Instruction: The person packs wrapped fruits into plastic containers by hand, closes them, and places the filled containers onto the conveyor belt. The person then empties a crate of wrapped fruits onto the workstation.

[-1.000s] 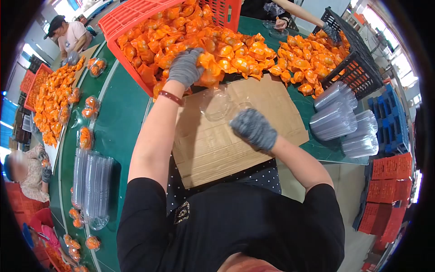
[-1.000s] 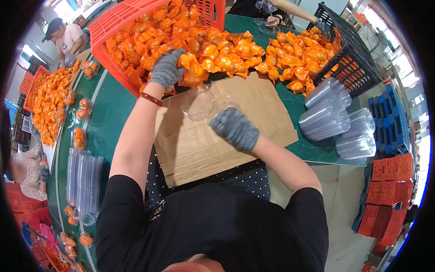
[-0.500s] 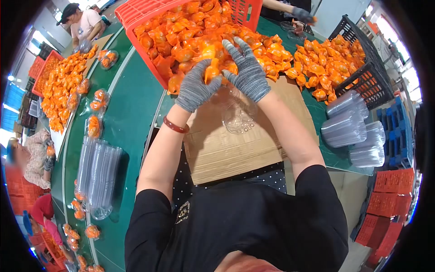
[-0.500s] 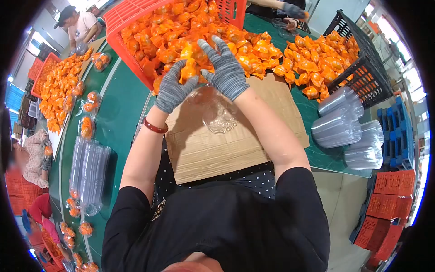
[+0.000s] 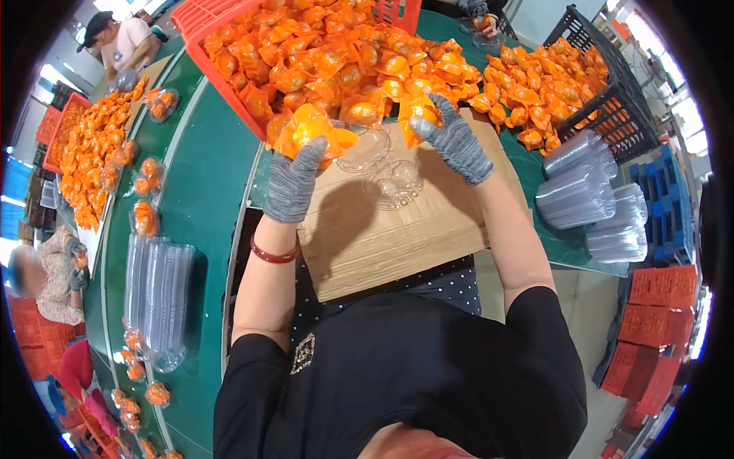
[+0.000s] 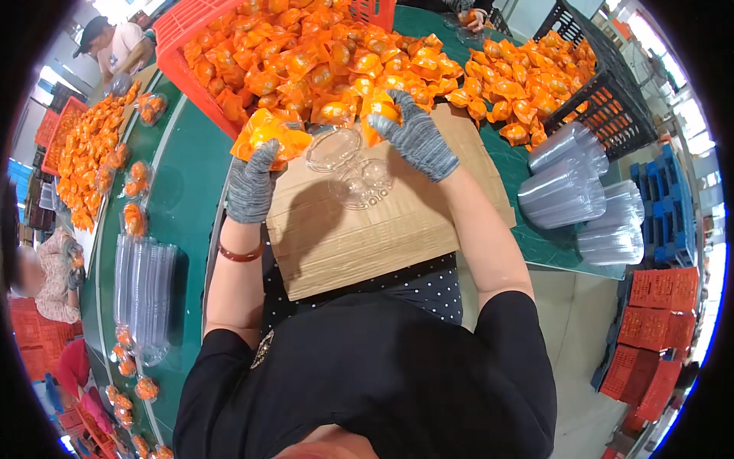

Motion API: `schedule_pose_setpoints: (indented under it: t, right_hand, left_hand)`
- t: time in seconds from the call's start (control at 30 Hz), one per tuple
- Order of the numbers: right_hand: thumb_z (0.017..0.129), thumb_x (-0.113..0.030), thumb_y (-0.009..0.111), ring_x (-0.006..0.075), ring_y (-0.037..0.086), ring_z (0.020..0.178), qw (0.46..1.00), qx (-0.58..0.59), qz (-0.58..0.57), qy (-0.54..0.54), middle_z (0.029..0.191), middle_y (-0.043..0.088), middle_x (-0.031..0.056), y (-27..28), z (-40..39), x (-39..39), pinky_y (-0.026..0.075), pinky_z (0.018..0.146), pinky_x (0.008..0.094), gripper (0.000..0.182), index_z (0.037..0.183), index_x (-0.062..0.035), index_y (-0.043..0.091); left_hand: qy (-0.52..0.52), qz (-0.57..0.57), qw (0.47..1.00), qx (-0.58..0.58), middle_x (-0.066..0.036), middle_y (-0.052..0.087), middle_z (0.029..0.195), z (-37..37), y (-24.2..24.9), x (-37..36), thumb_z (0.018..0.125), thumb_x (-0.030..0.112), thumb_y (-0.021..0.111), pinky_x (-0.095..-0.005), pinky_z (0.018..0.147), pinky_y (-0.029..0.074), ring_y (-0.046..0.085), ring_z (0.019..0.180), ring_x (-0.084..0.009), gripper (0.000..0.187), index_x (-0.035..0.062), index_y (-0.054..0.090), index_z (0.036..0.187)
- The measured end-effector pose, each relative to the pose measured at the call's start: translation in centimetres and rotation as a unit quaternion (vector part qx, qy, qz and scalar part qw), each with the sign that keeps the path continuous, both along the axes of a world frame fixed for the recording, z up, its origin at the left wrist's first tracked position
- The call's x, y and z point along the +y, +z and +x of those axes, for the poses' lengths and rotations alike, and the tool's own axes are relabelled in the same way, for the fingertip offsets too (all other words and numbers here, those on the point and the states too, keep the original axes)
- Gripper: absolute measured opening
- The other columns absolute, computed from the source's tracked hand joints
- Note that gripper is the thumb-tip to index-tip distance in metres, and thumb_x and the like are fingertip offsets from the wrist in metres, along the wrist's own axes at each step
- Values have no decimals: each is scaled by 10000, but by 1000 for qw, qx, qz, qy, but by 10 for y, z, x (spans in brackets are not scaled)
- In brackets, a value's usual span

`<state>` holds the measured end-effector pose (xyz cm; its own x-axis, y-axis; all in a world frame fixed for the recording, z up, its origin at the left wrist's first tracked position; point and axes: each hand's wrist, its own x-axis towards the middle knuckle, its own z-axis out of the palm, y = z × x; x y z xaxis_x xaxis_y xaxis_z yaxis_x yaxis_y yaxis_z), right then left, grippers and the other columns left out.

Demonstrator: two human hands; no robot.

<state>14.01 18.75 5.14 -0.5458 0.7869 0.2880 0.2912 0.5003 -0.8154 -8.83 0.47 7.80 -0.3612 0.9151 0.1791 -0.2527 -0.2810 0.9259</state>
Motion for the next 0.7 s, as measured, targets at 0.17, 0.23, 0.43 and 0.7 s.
schedule_pose_setpoints:
  t: [0.17,0.23,0.43,0.7]
  right_hand:
    - [901,-365,773,266,570,1265,966,100,-227,77,1432,537,184,-5,19,-9,459,1075,356,848,1532,6,344]
    - [911,-349,763,256,575,1260,984,58,-160,62,1413,550,183,-6,20,-14,462,1078,353,823,1529,5,349]
    - [831,-115,810,291,612,1182,998,10,-9,64,1275,593,181,-51,17,-37,493,1040,389,558,1294,-1,521]
    - [858,-74,753,367,599,1186,997,27,-78,11,1297,583,206,-75,3,-60,492,1035,397,511,1313,-18,528]
  left_hand:
    - [33,-154,984,77,-25,672,1010,39,-22,-7,976,243,695,-207,608,489,592,714,-72,423,73,540,1331]
    - [7,-196,973,119,-26,668,1010,44,-47,-7,976,235,696,-203,617,485,587,729,-64,417,66,532,1320]
    - [102,-170,847,494,-218,641,1055,73,-59,1,938,270,697,-393,795,561,674,847,-342,504,-70,524,1267]
    - [108,-215,735,634,-248,582,1255,91,-59,22,898,271,688,-431,787,580,679,962,-392,558,-1,523,1357]
